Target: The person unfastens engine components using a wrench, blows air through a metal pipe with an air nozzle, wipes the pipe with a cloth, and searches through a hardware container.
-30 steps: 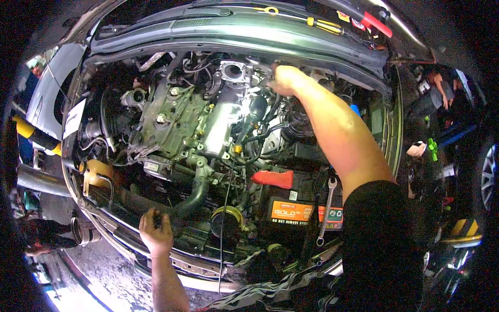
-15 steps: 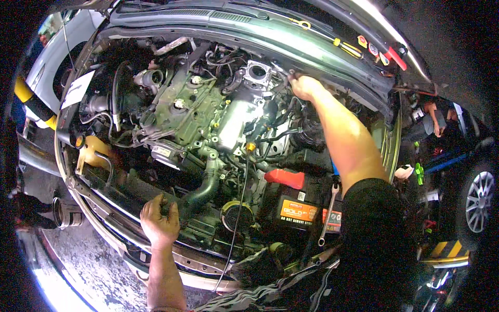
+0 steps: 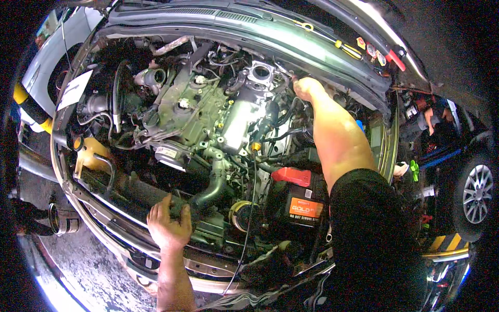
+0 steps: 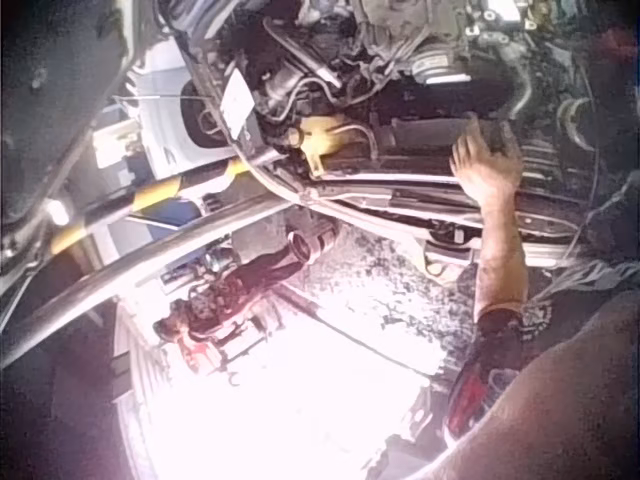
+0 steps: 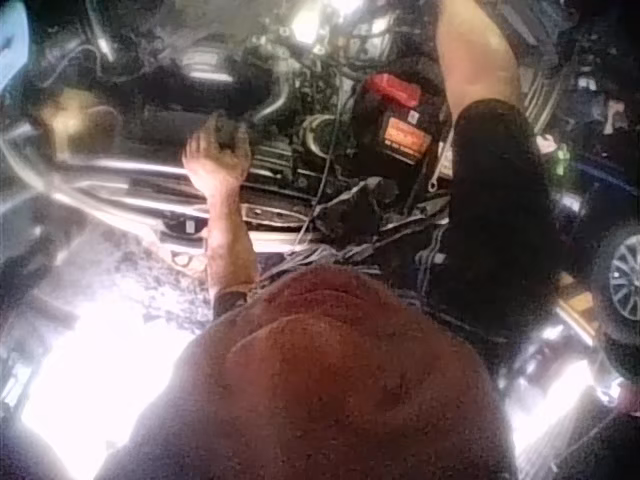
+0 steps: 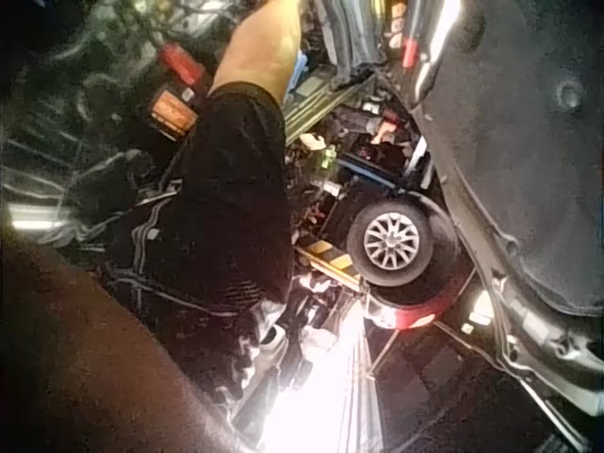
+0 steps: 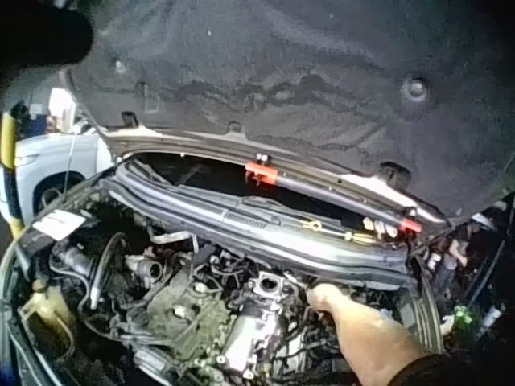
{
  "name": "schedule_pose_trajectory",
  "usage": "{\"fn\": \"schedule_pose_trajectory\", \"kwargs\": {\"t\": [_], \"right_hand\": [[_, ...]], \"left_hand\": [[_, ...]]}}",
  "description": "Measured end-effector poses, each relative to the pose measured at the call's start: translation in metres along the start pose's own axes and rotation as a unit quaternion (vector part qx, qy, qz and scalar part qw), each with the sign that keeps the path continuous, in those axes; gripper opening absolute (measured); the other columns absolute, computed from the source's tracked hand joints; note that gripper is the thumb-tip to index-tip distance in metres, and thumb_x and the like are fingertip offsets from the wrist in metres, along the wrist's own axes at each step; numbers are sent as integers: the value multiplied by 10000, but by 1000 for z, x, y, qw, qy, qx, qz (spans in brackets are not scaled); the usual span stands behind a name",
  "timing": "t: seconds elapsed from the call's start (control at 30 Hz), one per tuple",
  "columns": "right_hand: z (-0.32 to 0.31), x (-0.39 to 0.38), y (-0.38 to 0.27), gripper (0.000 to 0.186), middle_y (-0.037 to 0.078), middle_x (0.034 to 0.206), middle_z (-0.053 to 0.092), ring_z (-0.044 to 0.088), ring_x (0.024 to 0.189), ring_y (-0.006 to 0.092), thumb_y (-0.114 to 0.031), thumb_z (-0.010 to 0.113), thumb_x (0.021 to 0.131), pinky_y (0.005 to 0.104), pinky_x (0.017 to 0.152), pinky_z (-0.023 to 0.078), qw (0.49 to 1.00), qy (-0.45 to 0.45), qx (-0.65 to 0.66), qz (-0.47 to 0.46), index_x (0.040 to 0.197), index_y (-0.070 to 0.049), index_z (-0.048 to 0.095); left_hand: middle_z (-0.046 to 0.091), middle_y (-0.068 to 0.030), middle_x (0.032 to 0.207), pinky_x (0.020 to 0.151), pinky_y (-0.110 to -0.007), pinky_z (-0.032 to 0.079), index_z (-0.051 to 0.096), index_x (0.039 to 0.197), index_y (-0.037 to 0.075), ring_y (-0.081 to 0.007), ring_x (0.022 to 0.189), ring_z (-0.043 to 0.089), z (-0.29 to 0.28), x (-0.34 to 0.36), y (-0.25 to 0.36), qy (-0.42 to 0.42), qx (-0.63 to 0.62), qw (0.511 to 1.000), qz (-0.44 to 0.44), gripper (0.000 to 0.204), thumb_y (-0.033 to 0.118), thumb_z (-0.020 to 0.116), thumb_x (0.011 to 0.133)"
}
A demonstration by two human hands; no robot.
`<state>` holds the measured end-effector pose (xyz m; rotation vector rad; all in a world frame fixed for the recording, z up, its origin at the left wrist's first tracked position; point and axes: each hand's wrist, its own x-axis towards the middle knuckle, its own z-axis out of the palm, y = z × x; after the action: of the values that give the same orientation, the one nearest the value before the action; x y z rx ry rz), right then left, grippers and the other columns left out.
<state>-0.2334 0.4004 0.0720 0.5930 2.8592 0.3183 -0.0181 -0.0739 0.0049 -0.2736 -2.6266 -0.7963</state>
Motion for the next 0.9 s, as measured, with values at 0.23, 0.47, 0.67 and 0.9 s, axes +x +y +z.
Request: {"fn": "schedule_pose_trajectory", "kwargs": {"t": [0.23,0.47,0.67,0.9], "right_hand": [[-4,-15,-5,478,183,1043,656,612,985,351,-424,387,919,392,883,484,995,50,85,3,978,-58,688],[9,-21,44,413,268,833,649,646,847,393,-363,597,811,446,766,503,957,133,255,-34,802,42,681],[31,-11,54,488,247,1094,621,596,1051,376,-412,555,868,435,901,465,972,89,218,-6,1188,-44,551],[33,-2,41,572,213,1305,514,512,1195,346,-459,463,913,413,1007,406,960,92,264,-29,1278,-21,499]], "left_hand": [[644,-137,854,750,-449,460,616,1029,-4,-340,801,611,4,-1,1,-2,-11,1000,1,430,263,712,707],[631,-163,826,699,-458,469,611,1008,-38,-372,766,600,12,-2,7,-7,-3,1000,24,400,227,708,723],[631,-189,823,677,-433,492,618,993,-68,-350,730,611,15,-3,15,-1,11,1000,-4,366,173,700,731],[639,-179,801,639,-393,504,620,1004,-69,-310,686,618,17,-5,24,-6,6,1000,-5,308,122,677,769]]}}
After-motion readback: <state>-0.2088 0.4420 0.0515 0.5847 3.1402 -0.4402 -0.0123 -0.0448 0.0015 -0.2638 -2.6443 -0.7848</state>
